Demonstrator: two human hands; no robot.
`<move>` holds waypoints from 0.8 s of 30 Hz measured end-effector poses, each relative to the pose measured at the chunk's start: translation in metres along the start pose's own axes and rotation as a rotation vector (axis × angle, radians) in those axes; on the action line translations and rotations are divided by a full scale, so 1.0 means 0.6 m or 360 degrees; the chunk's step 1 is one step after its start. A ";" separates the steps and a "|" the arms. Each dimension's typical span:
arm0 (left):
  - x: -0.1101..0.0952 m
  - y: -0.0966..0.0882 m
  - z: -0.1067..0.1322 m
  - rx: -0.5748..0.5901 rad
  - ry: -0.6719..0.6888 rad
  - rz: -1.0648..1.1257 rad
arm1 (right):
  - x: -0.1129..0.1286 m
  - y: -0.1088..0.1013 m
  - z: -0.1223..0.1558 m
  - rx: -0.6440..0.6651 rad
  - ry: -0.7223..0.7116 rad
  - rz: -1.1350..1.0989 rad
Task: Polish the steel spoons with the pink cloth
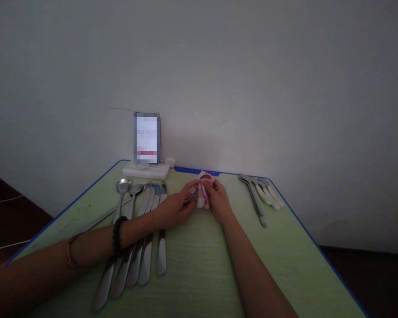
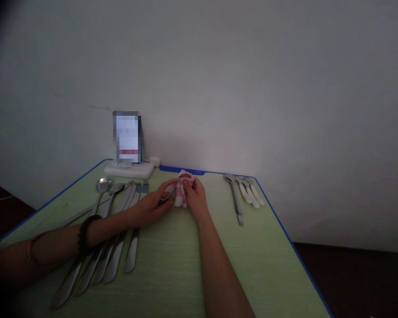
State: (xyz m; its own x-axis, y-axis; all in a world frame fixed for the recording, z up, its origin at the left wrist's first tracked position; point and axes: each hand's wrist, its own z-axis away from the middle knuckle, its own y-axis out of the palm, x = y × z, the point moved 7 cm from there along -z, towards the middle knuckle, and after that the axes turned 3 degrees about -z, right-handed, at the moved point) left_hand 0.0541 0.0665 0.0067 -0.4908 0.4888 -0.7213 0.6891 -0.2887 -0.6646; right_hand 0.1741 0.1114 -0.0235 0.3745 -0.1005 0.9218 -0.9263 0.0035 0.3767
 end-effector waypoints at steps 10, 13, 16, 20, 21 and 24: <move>0.006 0.003 0.000 0.0051 -0.0057 -0.0127 | 0.003 -0.002 0.000 0.0004 -0.0037 0.0070; 0.005 0.003 0.000 0.0051 -0.0060 -0.0146 | 0.004 -0.003 0.000 0.0011 -0.0034 0.0056; 0.004 0.004 0.000 0.0061 -0.0043 -0.0146 | 0.005 -0.003 0.002 0.0005 -0.0030 0.0058; 0.006 0.005 0.001 0.0063 -0.0037 -0.0178 | 0.007 -0.004 0.002 0.0017 -0.0060 0.0132; 0.006 0.005 0.001 0.0064 -0.0035 -0.0186 | 0.007 -0.004 0.002 0.0014 -0.0069 0.0154; 0.007 0.006 0.001 0.0073 -0.0034 -0.0214 | 0.008 -0.007 0.002 -0.0005 -0.0089 0.0206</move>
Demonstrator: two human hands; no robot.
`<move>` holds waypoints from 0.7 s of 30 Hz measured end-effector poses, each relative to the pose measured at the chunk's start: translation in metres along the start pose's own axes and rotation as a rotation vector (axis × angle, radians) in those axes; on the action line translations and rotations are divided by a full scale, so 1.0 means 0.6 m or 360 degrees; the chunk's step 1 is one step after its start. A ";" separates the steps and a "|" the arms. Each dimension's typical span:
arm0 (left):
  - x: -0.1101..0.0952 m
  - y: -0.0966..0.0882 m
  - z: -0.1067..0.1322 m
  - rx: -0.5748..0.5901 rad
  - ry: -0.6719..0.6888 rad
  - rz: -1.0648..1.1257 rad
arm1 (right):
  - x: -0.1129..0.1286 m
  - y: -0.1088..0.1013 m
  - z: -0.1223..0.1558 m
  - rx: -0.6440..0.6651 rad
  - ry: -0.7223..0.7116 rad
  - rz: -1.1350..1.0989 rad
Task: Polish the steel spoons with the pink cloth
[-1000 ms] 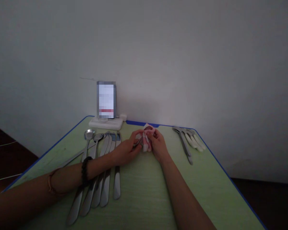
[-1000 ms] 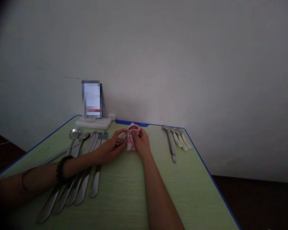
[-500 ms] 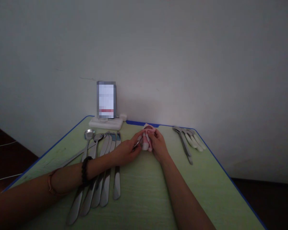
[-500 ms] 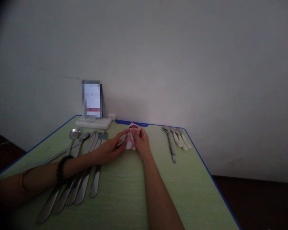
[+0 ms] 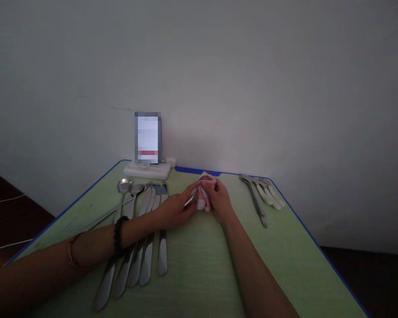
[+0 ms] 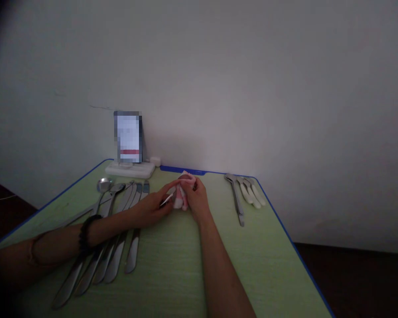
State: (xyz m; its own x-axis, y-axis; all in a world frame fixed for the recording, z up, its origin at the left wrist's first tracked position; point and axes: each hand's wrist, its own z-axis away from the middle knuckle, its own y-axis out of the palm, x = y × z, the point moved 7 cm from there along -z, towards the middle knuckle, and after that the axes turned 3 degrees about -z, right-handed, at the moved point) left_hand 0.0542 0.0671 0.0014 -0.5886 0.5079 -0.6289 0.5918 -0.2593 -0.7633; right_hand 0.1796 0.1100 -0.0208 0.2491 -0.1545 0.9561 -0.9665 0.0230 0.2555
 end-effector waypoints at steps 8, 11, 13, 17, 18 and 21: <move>0.003 0.003 0.000 0.0054 -0.0024 -0.0097 | -0.002 0.001 0.002 0.0015 0.0010 0.0002; 0.004 0.005 0.000 0.0060 -0.0017 -0.0145 | -0.004 0.004 0.003 0.0037 0.0049 -0.0039; 0.004 0.006 0.000 0.0068 -0.0015 -0.0160 | -0.004 0.005 0.004 0.0029 0.0080 -0.0068; 0.002 0.005 0.000 0.0095 -0.0014 -0.0187 | -0.002 0.008 0.003 0.0028 0.0093 -0.0091; 0.001 0.005 0.000 0.0097 -0.0018 -0.0206 | -0.002 0.008 0.003 0.0032 0.0093 -0.0087; 0.001 0.004 0.000 0.0095 -0.0028 -0.0251 | -0.002 0.009 0.003 0.0039 0.0089 -0.0083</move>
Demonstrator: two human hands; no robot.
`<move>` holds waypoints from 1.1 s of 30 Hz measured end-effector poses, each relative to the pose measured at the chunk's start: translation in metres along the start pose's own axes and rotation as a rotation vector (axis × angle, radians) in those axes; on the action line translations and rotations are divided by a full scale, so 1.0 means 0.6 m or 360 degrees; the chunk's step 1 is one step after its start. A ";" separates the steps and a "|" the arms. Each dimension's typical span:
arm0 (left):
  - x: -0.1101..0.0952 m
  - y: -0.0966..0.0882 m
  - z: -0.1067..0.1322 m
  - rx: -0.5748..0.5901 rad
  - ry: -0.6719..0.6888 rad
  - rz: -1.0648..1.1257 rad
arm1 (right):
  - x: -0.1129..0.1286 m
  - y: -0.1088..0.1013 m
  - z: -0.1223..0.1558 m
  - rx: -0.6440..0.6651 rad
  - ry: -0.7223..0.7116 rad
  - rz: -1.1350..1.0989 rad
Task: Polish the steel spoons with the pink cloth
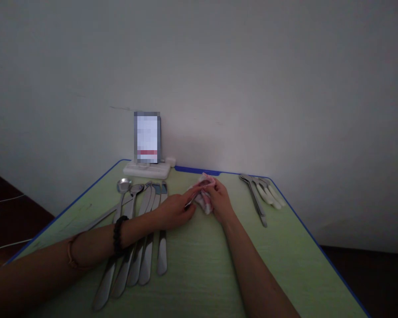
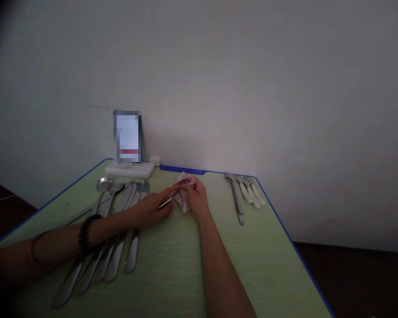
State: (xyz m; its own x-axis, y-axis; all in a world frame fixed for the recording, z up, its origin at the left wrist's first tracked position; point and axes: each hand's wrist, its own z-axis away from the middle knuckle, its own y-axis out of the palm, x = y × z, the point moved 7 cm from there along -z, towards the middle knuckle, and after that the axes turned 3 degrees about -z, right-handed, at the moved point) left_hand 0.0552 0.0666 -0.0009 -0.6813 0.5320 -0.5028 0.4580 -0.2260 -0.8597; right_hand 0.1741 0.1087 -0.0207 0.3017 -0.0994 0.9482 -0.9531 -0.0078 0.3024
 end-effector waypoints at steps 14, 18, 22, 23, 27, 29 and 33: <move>0.003 0.003 0.000 0.0004 -0.0001 -0.0036 | -0.003 -0.003 -0.001 0.0027 -0.0045 0.0072; 0.004 0.004 0.000 0.0015 0.0004 -0.0046 | -0.001 -0.001 0.000 0.0038 -0.0036 0.0055; 0.002 0.003 0.000 0.0012 0.0024 -0.0059 | 0.001 0.005 0.003 0.0073 0.0015 -0.0025; 0.001 0.003 0.001 0.0014 0.0028 -0.0048 | 0.001 0.006 0.003 0.0084 0.0028 -0.0044; 0.000 0.002 0.002 0.0025 0.0020 -0.0019 | 0.001 0.008 0.001 0.0126 0.0038 -0.0061; 0.002 0.003 0.002 0.0028 0.0003 -0.0019 | -0.001 0.009 0.001 0.0159 0.0041 -0.0030; 0.005 0.005 0.001 0.0009 0.0015 -0.0019 | -0.002 0.008 0.001 0.0170 0.0043 0.0005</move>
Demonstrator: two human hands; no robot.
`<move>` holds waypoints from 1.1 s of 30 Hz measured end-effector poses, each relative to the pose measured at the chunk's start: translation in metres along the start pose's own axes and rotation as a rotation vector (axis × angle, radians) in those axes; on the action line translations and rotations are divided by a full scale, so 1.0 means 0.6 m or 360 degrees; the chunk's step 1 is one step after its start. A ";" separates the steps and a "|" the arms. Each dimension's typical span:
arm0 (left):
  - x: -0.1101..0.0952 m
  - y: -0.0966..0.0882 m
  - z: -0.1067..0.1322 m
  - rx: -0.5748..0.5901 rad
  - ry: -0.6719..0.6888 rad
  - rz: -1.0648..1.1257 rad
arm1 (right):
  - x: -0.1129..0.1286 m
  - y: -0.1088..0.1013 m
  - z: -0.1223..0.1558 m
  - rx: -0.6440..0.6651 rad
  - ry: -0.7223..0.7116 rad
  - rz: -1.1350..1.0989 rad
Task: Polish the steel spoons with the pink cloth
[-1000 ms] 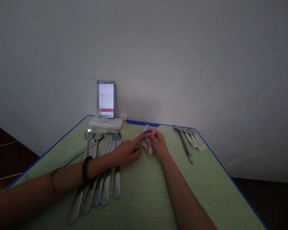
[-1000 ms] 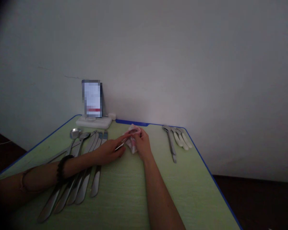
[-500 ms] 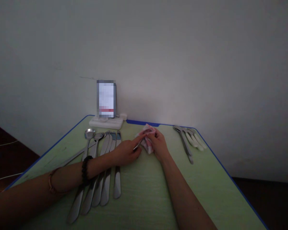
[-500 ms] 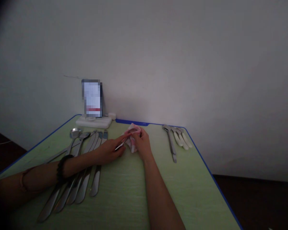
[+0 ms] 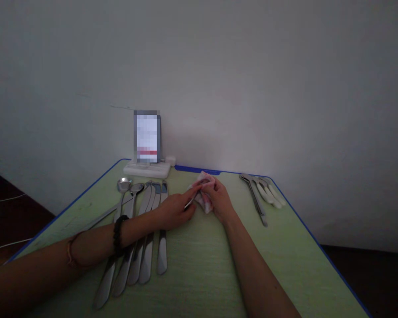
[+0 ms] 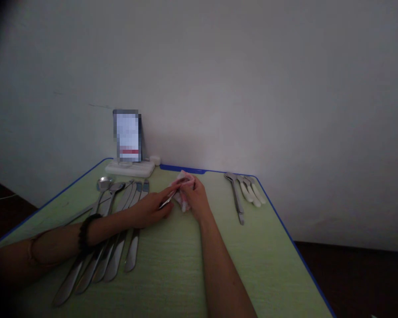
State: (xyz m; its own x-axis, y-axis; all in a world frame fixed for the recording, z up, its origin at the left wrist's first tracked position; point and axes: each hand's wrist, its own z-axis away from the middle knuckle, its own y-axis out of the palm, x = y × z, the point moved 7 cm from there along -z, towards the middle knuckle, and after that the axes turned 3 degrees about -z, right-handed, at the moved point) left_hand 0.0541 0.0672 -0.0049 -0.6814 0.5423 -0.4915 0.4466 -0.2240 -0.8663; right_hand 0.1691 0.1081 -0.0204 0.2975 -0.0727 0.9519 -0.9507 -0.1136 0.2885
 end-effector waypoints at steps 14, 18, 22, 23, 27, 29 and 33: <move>-0.005 -0.003 -0.001 0.0003 0.0016 -0.0080 | 0.001 0.000 -0.001 -0.0026 -0.0056 -0.0024; -0.007 -0.004 -0.001 0.0025 -0.0001 -0.0162 | 0.001 0.003 0.000 0.0015 -0.0038 -0.0081; -0.007 -0.002 -0.001 0.0059 -0.0004 -0.0181 | -0.003 -0.002 -0.001 -0.0036 -0.0022 -0.0136; -0.006 -0.002 -0.001 0.0062 -0.0007 -0.0187 | -0.004 -0.005 -0.001 -0.0069 -0.0017 -0.0142; -0.004 0.000 -0.002 0.0033 0.0000 -0.0209 | -0.005 -0.011 -0.001 -0.0175 -0.0021 -0.0217; -0.004 0.000 -0.001 0.0027 0.0005 -0.0197 | -0.004 -0.013 -0.001 -0.0219 -0.0031 -0.0282; -0.008 0.000 0.000 0.0055 0.0000 -0.0135 | -0.003 -0.020 -0.003 -0.0339 -0.0021 -0.0420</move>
State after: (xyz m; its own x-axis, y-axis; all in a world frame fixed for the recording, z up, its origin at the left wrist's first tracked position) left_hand 0.0573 0.0649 -0.0025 -0.7161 0.5602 -0.4164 0.3671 -0.2051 -0.9073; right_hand 0.1798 0.1114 -0.0256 0.5354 -0.0812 0.8407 -0.8373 0.0795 0.5410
